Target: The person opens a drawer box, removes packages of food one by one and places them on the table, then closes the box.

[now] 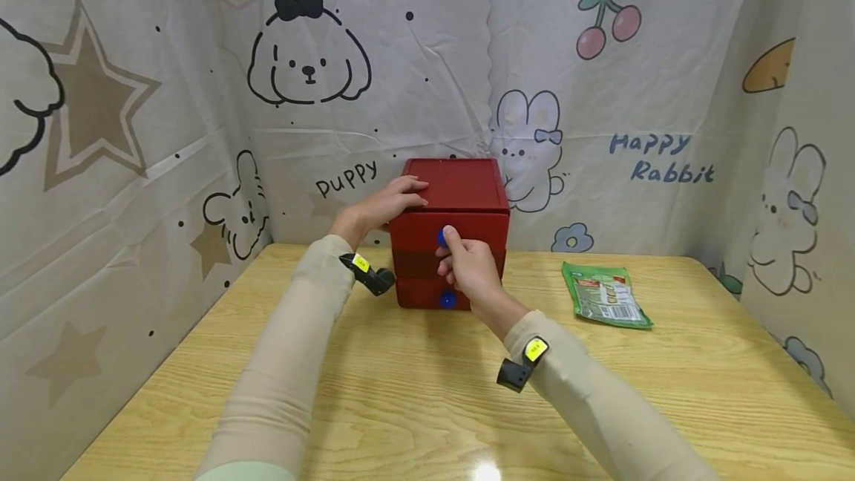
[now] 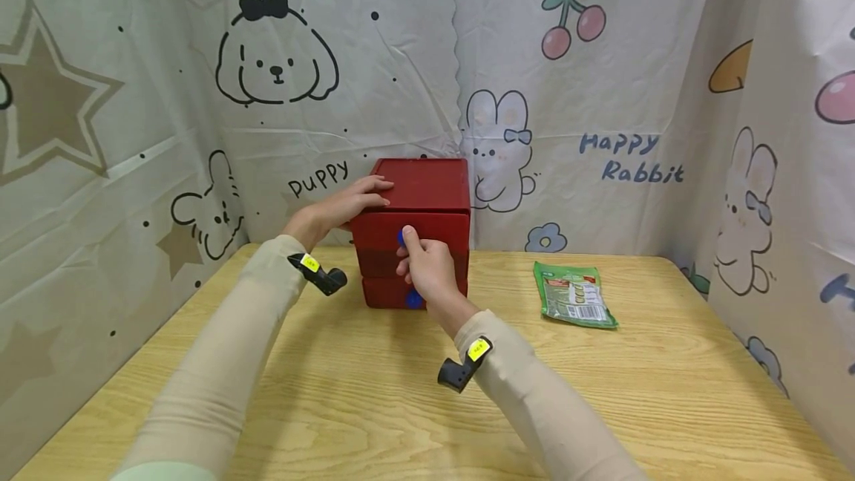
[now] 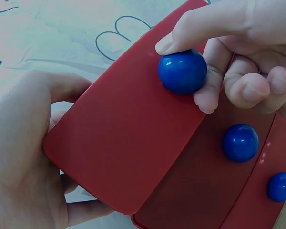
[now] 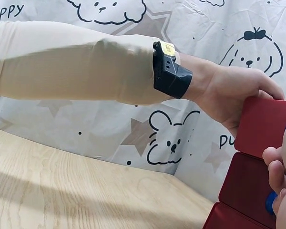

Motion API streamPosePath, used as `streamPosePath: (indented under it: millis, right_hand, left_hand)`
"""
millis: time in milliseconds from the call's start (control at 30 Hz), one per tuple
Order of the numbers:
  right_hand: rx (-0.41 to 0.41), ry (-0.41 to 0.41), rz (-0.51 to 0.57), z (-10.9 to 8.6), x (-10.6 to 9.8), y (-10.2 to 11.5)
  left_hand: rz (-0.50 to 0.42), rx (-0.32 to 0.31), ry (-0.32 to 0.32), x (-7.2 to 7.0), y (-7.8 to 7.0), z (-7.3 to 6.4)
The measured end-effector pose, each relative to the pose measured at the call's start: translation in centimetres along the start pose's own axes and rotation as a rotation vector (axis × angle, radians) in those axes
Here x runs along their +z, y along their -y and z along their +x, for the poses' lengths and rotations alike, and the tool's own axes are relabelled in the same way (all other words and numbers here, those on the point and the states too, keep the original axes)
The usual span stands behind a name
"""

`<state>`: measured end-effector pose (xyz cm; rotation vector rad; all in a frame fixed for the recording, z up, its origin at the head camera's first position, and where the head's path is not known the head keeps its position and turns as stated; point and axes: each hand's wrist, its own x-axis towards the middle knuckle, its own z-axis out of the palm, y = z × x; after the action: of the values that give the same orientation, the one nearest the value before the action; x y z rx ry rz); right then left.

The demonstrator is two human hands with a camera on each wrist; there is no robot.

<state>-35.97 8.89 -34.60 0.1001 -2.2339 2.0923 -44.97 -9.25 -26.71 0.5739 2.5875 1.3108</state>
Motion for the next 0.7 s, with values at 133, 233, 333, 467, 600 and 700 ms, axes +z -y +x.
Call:
streamPosePath:
  millis: [133, 233, 333, 467, 600, 700]
  right_hand:
    - [-0.004, -0.006, 0.001, 0.3, 0.0, -0.1]
    - [-0.005, -0.011, 0.003, 0.6, 0.1, -0.3]
    - [-0.005, -0.013, -0.004, 0.9, 0.1, -0.4]
    - [-0.007, -0.02, -0.016, 1.1, 0.0, -0.4]
    - [-0.006, -0.018, -0.022, 1.3, 0.0, -0.4]
    - [0.001, -0.014, -0.018, 1.3, 0.0, -0.3]
  left_hand:
    - [-0.001, 0.001, 0.0, 0.0, -0.1, -0.2]
    - [-0.002, 0.001, -0.004, 0.0, 0.0, -0.2]
    - [-0.009, 0.002, -0.011, 0.1, 0.0, -0.2]
    - [-0.017, 0.005, -0.018, 0.2, 0.0, -0.1]
    - [-0.018, 0.017, -0.021, 0.3, 0.0, 0.0]
    - [-0.018, 0.028, -0.031, 0.3, 0.1, 0.0]
